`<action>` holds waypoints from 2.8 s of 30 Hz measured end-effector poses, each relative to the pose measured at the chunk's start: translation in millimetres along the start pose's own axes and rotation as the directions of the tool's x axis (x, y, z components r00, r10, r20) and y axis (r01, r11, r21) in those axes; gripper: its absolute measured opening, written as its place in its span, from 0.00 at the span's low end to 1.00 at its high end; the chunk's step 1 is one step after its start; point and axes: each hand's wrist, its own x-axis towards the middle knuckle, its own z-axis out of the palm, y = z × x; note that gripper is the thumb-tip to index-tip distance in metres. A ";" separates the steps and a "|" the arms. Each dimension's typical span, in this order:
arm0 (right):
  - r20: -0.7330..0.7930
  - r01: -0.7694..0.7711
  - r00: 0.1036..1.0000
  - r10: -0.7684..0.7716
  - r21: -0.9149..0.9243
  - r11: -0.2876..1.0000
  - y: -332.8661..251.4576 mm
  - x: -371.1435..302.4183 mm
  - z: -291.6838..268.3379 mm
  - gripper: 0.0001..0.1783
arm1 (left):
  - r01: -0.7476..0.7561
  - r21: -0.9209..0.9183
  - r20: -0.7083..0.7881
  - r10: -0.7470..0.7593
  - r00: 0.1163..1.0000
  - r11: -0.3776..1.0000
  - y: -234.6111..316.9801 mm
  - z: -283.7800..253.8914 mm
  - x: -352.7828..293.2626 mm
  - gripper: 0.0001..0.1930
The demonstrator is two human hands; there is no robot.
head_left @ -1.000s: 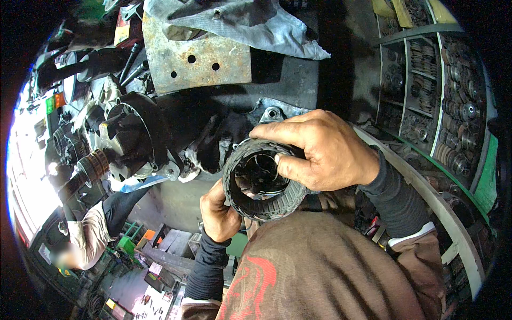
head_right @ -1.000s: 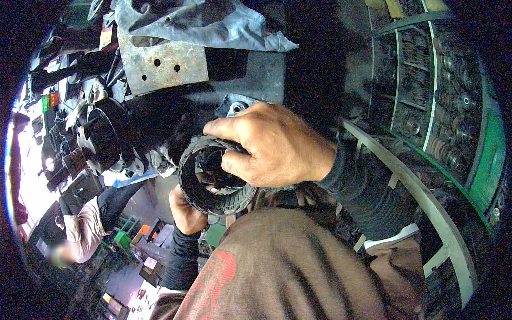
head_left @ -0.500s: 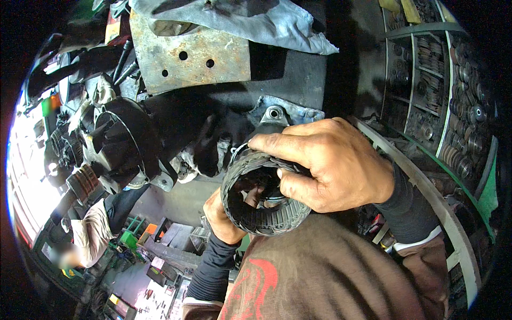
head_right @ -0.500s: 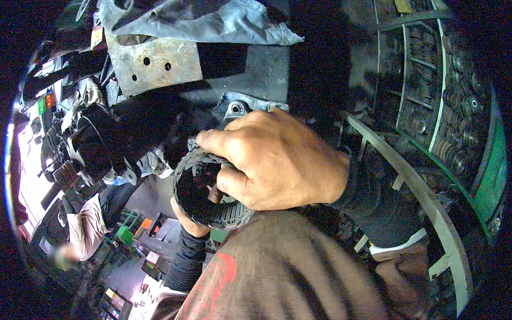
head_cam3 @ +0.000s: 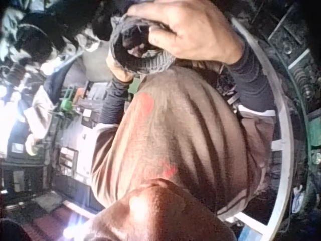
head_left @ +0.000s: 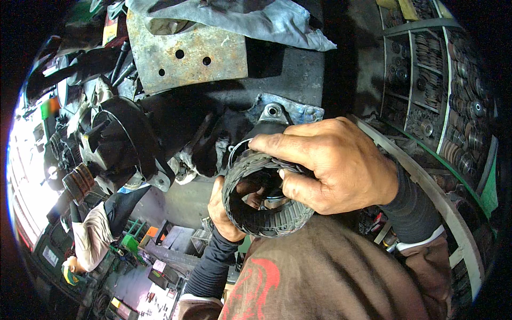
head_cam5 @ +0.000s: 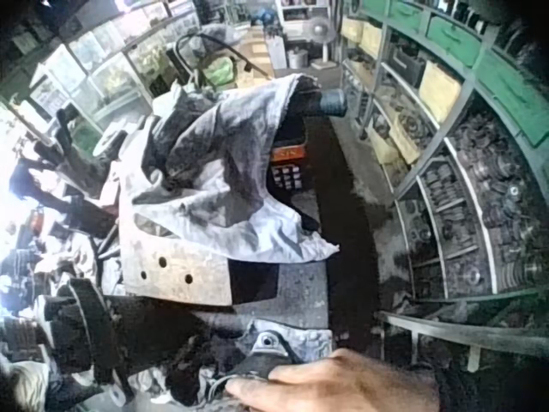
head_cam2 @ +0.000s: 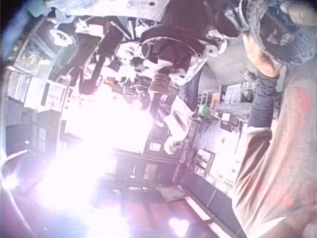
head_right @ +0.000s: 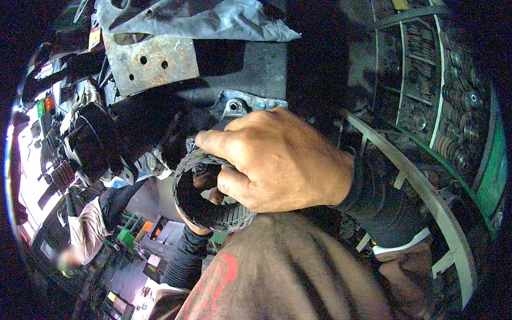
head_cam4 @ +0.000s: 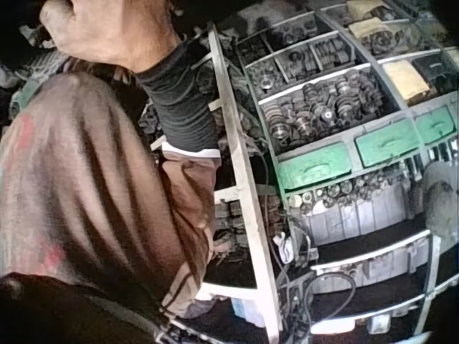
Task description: The person assembles small metal components into a cylindrical mechanical housing, inserting pins and rotating the assembly to align parts. They handle the housing and internal components by hand, occasionally using a small tool to adjust the fit.
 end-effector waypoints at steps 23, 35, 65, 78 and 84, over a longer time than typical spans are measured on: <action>0.014 0.011 1.000 -0.011 0.001 1.000 -2.1 2.1 8.2 0.30 | 0.210 0.063 0.168 -0.218 0.961 0.976 -16.0 -2.3 -16.3 0.17; -0.038 -0.018 0.999 0.016 -0.034 0.999 0.3 -2.0 9.0 0.29 | 0.060 0.112 0.305 -0.091 0.948 0.992 -1.5 -17.8 12.1 0.26; 0.041 -0.134 0.989 0.144 -0.183 0.974 -19.3 -4.1 9.9 0.25 | -0.308 0.304 0.438 0.155 0.885 0.901 -28.5 -25.8 -9.5 0.36; 0.041 -0.238 0.967 0.253 -0.220 0.946 -31.0 7.4 11.5 0.25 | -0.485 0.116 0.456 0.388 0.801 0.867 -61.4 -24.7 7.2 0.12; 0.055 -0.172 0.980 0.190 -0.231 0.958 -26.0 16.5 14.0 0.24 | -0.526 0.044 0.414 0.464 0.783 0.849 -75.1 -18.1 14.0 0.12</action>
